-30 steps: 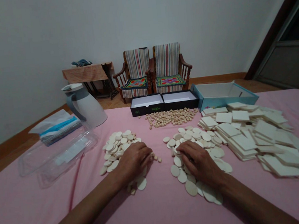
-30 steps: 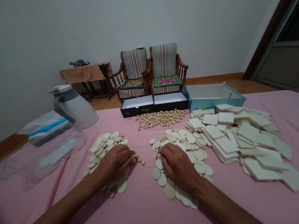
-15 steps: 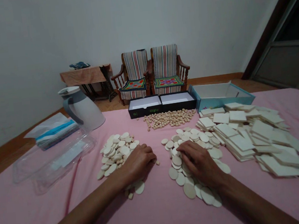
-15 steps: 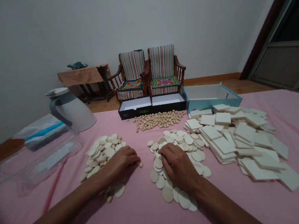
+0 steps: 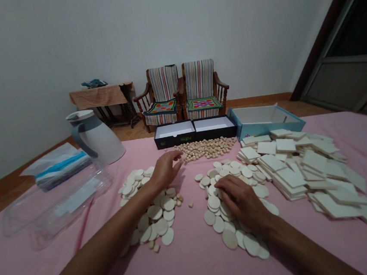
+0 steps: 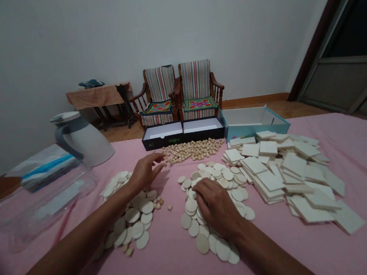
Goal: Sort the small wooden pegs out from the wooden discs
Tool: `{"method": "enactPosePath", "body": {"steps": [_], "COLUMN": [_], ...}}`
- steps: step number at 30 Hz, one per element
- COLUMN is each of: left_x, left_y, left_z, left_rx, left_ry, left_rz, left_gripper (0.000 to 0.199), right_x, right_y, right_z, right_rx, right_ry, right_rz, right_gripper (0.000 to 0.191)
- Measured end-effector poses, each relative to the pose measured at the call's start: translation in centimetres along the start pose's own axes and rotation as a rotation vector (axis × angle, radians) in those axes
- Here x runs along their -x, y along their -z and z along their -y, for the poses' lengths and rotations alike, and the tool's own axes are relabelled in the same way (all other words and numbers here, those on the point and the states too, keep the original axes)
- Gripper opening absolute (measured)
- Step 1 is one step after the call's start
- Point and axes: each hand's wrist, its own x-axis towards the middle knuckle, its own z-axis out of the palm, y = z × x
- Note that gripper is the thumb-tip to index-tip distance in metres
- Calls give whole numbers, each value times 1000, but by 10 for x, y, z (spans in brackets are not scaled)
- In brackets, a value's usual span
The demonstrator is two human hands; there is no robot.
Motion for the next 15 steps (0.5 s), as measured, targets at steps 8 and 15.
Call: {"method": "enactPosePath", "body": {"steps": [8, 15], "left_x": [52, 42], "left_y": [6, -13], "left_z": [-30, -32], "left_rx": [141, 38], "left_ry": [-353, -319], "left_rz": [606, 591], "left_gripper": [22, 24], "right_x": [2, 1], "right_y": [-4, -1], "right_z": [-3, -2], "right_rx": [-3, -2], "right_ry": [0, 0], "right_rz": [29, 30], "right_gripper": [21, 20]}}
